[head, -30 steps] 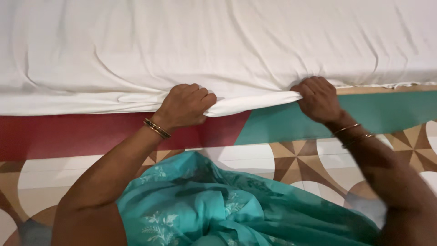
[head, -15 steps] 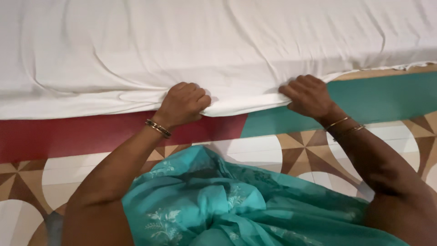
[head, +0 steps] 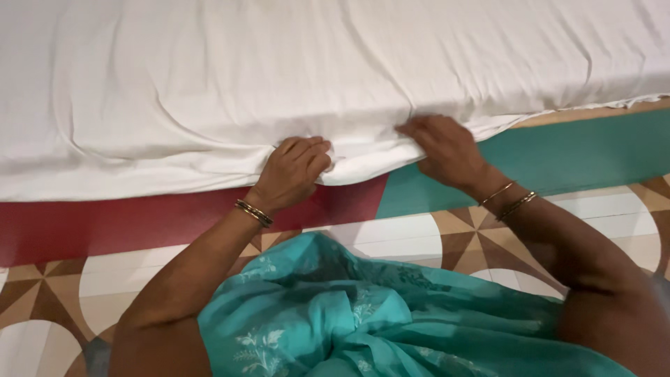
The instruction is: The person tucks a white sheet into the side of a bed frame by hand, smoothing the fabric as they move along the length of the bed.
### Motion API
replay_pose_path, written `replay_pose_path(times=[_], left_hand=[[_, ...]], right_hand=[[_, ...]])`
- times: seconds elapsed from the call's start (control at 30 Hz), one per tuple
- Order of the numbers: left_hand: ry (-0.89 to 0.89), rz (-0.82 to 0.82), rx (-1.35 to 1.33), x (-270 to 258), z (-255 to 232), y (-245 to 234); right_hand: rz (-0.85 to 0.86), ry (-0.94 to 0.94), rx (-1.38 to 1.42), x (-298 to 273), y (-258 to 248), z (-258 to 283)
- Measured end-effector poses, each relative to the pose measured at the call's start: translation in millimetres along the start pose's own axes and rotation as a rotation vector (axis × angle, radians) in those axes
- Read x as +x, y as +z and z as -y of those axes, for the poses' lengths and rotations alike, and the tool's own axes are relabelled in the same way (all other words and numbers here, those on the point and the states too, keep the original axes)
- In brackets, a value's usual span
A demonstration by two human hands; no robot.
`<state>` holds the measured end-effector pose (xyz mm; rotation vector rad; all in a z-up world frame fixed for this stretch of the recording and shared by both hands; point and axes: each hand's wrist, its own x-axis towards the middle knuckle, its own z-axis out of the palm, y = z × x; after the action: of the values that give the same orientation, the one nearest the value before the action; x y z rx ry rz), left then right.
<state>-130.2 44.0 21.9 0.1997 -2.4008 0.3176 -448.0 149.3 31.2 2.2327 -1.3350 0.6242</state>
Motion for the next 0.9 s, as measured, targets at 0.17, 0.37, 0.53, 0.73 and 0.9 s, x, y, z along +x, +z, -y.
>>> replay_pose_path(times=[0.17, 0.37, 0.53, 0.73, 0.9], left_hand=[[-0.113, 0.003, -0.085, -3.0, 3.6, 1.1], [-0.022, 0.065, -0.088, -12.9, -3.7, 0.0], [-0.061, 0.31, -0.025, -17.7, -5.2, 11.3], [-0.043, 0.0, 0.202, -9.7, -10.2, -4.4], [-0.053, -0.018, 0.233, 1.6, -2.2, 2.0]], right_hand=[[0.002, 0.058, 0.08, 11.0, 18.5, 2.8], [-0.043, -0.203, -0.009, 11.4, 29.5, 29.8], [0.01, -0.312, -0.118, -1.2, 38.5, 29.0], [-0.095, -0.219, -0.1, -5.0, 6.4, 1.3], [-0.077, -0.089, -0.055, -2.9, 4.4, -0.4]])
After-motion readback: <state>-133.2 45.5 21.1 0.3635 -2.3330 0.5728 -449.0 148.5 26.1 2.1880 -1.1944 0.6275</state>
